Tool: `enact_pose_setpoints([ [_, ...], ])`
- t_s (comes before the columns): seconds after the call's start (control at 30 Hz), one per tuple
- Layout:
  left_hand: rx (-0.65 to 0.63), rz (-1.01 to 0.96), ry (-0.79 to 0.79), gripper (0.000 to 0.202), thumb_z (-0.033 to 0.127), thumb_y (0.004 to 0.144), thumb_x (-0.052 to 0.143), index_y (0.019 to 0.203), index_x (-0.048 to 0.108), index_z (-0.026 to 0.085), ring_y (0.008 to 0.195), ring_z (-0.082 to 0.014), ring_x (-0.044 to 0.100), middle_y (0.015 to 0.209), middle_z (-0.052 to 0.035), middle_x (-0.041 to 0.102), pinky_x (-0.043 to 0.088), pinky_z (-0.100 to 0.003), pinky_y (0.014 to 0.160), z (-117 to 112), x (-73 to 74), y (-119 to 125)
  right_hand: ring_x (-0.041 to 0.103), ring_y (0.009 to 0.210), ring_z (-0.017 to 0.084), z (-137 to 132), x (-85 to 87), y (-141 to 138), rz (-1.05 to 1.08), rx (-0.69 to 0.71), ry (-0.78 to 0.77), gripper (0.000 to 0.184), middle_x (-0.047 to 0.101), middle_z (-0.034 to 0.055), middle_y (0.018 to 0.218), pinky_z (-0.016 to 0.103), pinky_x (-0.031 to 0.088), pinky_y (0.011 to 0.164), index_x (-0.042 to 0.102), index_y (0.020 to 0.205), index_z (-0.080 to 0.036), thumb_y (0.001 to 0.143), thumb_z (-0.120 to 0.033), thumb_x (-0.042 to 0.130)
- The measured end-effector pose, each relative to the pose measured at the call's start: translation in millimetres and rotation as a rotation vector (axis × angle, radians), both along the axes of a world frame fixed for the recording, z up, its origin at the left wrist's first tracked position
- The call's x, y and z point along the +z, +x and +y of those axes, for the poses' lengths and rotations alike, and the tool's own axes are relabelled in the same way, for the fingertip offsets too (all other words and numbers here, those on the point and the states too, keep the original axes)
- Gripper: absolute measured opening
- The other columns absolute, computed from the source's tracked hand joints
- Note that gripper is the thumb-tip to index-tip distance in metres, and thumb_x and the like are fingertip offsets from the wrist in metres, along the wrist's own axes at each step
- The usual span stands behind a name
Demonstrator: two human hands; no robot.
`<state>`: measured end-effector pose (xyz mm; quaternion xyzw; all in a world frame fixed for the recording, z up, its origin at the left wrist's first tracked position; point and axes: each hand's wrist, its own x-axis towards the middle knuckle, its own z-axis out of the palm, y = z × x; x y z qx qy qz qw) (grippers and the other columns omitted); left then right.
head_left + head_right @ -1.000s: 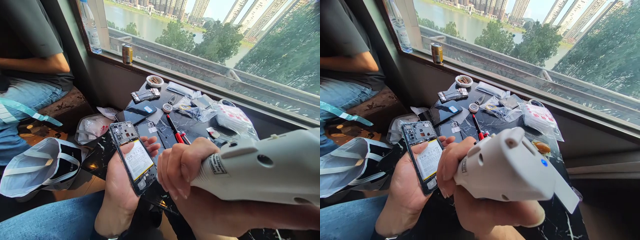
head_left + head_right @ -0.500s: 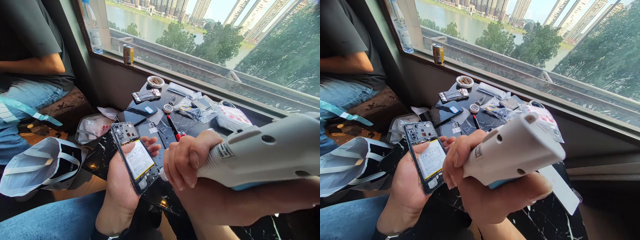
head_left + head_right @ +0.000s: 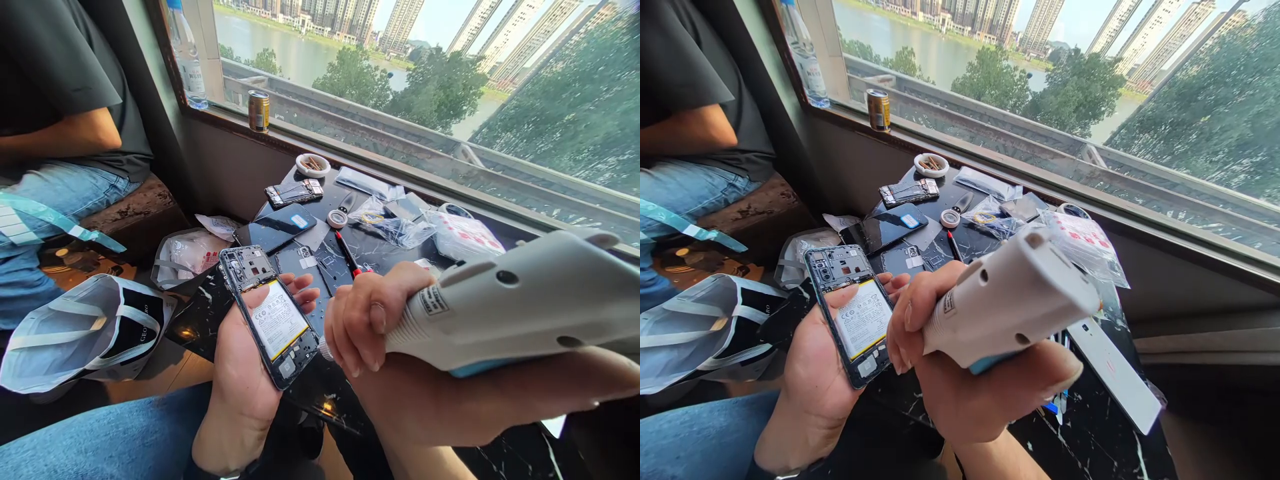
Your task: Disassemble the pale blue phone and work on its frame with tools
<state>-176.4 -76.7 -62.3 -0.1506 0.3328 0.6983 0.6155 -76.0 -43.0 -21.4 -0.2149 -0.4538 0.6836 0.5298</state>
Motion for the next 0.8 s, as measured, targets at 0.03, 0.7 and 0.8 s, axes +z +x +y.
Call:
enact_pose_setpoints([
  [0.03, 0.011, 0.019, -0.012, 0.025, 0.023, 0.084, 0.055, 0.099, 0.068, 0.009, 0.084, -0.0234, 0.073, 0.104, -0.0166, 0.074, 0.059, -0.036, 0.082, 1, 0.6, 0, 0.043, 0.037, 0.012, 0, 0.1, -1, 0.004, -0.019, 0.016, 0.039, 0.045, -0.0051, 0.048, 0.029, 0.043, 0.041, 0.058, 0.064, -0.024, 0.083, -0.055, 0.072],
  [0.7, 0.103, 0.263, 0.105, 0.031, 0.029, 0.084, 0.054, 0.097, 0.075, 0.011, 0.084, -0.0238, 0.075, 0.099, -0.0143, 0.078, 0.061, -0.034, 0.077, -7, -6.4, -3, 0.041, 0.038, 0.012, 9, -9.7, 1, 0.147, -0.111, 0.092, 0.063, 0.043, -0.0039, 0.048, 0.026, 0.037, 0.039, 0.062, 0.068, -0.021, 0.084, -0.080, 0.050],
  [0.8, 0.104, 0.253, 0.106, 0.031, 0.028, 0.084, 0.053, 0.098, 0.075, 0.010, 0.084, -0.0243, 0.075, 0.100, -0.0151, 0.078, 0.061, -0.034, 0.077, -6, -6.4, -3, 0.043, 0.039, 0.012, 8, -10.3, 1, 0.151, -0.109, 0.086, 0.062, 0.045, -0.0035, 0.050, 0.026, 0.038, 0.038, 0.062, 0.069, -0.021, 0.084, -0.080, 0.049],
])
